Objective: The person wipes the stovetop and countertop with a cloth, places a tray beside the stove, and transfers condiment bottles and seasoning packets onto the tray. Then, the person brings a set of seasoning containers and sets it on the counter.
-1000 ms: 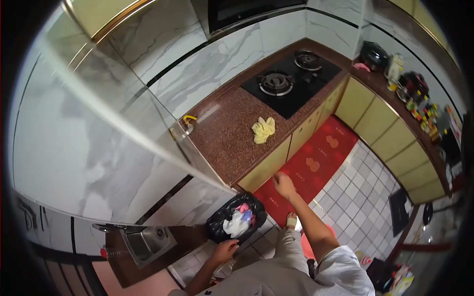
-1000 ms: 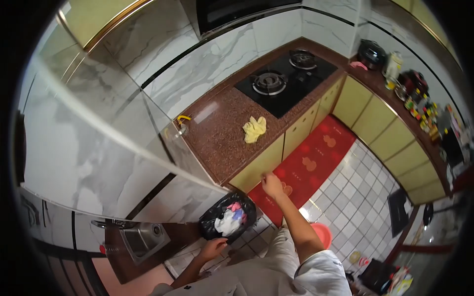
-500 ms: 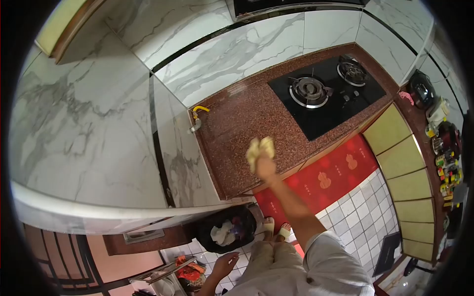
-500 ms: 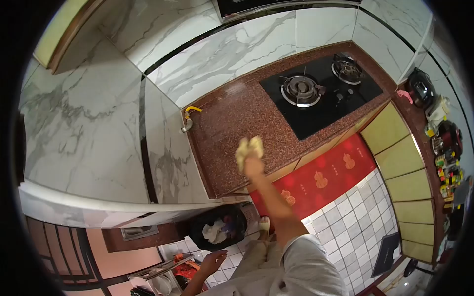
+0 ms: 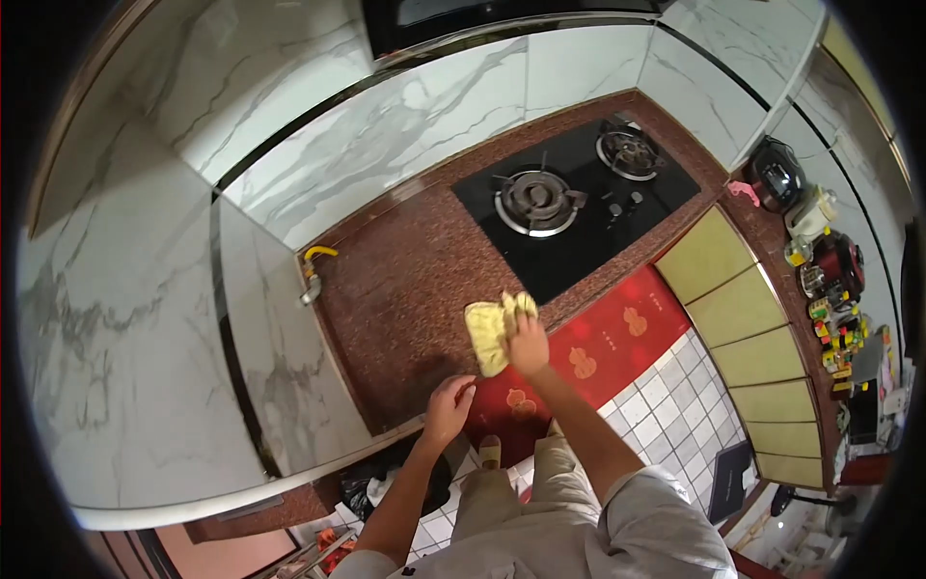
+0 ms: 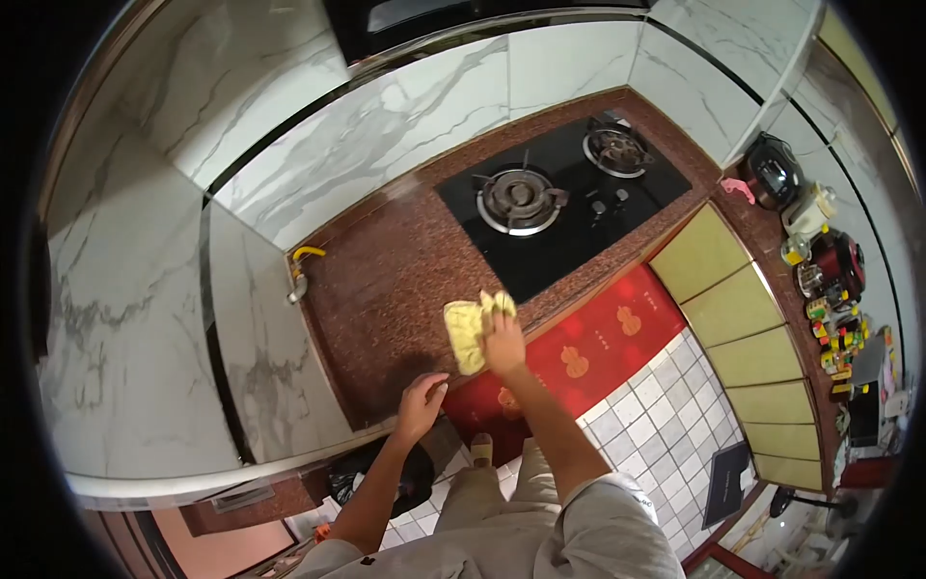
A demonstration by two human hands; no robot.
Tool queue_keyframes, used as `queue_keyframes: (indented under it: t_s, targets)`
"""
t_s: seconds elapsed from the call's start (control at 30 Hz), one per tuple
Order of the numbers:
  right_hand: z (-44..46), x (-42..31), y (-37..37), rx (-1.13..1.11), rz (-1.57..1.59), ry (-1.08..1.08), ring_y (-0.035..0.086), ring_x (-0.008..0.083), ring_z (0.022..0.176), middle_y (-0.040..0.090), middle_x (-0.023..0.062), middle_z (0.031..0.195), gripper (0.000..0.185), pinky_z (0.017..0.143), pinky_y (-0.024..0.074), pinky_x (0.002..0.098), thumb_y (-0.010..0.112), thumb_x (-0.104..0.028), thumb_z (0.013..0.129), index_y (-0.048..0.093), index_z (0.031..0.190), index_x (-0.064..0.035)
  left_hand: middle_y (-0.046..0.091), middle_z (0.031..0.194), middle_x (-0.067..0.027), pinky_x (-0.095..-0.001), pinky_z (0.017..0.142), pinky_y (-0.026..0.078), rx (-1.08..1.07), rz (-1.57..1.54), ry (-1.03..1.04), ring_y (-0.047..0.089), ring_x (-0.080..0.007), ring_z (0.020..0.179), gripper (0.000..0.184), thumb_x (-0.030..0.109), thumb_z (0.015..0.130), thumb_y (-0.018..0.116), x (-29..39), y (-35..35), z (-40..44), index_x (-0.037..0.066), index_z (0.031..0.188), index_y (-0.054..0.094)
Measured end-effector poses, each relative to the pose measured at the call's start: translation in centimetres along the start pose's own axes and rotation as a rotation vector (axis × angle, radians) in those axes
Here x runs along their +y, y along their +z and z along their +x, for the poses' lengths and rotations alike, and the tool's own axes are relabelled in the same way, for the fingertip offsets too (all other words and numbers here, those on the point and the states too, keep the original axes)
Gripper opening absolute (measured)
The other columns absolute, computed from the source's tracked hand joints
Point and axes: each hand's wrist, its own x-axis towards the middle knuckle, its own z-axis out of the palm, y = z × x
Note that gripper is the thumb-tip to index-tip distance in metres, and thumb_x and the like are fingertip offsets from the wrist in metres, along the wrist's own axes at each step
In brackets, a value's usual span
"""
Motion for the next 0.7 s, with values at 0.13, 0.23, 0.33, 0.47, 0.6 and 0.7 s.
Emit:
queue_keyframes:
  t_s: [0.13, 0.23, 0.33, 0.47, 0.6, 0.7]
  targets:
    - [-3.6, -2.3, 1.0, 0.181, 0.34, -0.085, 0.054, 0.0422, 0.096, 0.054, 0.0204, 0.103, 0.041, 0.083, 0.0466, 0.0514, 0.068, -0.01, 0.074, 0.061, 0.11, 0.0071, 0.059, 0.126, -0.0245, -0.0413, 0.094, 0.049, 0.059, -0.157, -0.12, 0.061, -0.0391, 0.112, 0.038, 0.02, 0.099, 0.058, -2.7, 8.6, 6.7, -0.002, 0.13, 0.058]
    - [-5.1, 0.8, -3.0, 0.066, 0.582, -0.11, 0.055, 0.0393, 0.104, 0.057, 0.0192, 0.11, 0.038, 0.088, 0.0478, 0.0495, 0.07, -0.012, 0.075, 0.065, 0.11, 0.0005, 0.047, 0.139, -0.0281, -0.0449, 0.107, 0.039, 0.174, 0.239, -0.192, 0.048, -0.0421, 0.128, 0.048, 0.027, 0.1, 0.054, -4.6, 13.2, 8.4, -0.002, 0.138, 0.05]
    - [-6.9, 8.1, -6.1, 0.11, 0.629, -0.03, 0.056, 0.0374, 0.106, 0.06, 0.0165, 0.111, 0.033, 0.09, 0.048, 0.0475, 0.071, -0.012, 0.075, 0.068, 0.107, -0.0059, 0.031, 0.154, -0.0287, -0.0545, 0.117, 0.023, 0.247, 0.75, -0.087, 0.028, -0.046, 0.143, 0.064, 0.036, 0.096, 0.057, -3.3, 13.7, 8.7, 0.0, 0.147, 0.042]
    - [-15.2, 24.3, -6.6, -0.098, 0.335, 0.041, 0.059, 0.0344, 0.105, 0.064, 0.0138, 0.107, 0.033, 0.088, 0.0502, 0.0453, 0.071, -0.01, 0.076, 0.07, 0.109, -0.0086, 0.026, 0.155, -0.0304, -0.0635, 0.117, 0.013, 0.37, 0.891, -0.203, 0.018, -0.0509, 0.146, 0.084, 0.046, 0.088, 0.062, 2.2, 11.9, 9.3, -0.003, 0.15, 0.033]
    - [-22.3, 35.0, -9.4, -0.137, 0.243, 0.379, 0.06, 0.0384, 0.101, 0.064, 0.0205, 0.101, 0.024, 0.087, 0.0503, 0.047, 0.074, -0.009, 0.076, 0.072, 0.099, -0.0036, 0.027, 0.154, -0.0328, -0.0658, 0.116, 0.012, 0.653, 0.91, -0.504, 0.018, -0.0529, 0.145, 0.08, 0.048, 0.087, 0.063, -6.2, 16.9, 9.9, 0.002, 0.148, 0.04]
    - [-23.6, 37.2, -10.7, -0.12, 0.322, 0.59, 0.065, 0.0352, 0.089, 0.067, 0.0199, 0.094, 0.019, 0.077, 0.0538, 0.043, 0.072, -0.009, 0.081, 0.071, 0.098, -0.0016, 0.039, 0.15, -0.0273, -0.0525, 0.119, 0.021, 0.468, 0.58, -0.249, 0.033, -0.0406, 0.143, 0.062, 0.027, 0.096, 0.055, -4.8, 16.8, 12.9, -0.003, 0.147, 0.04]
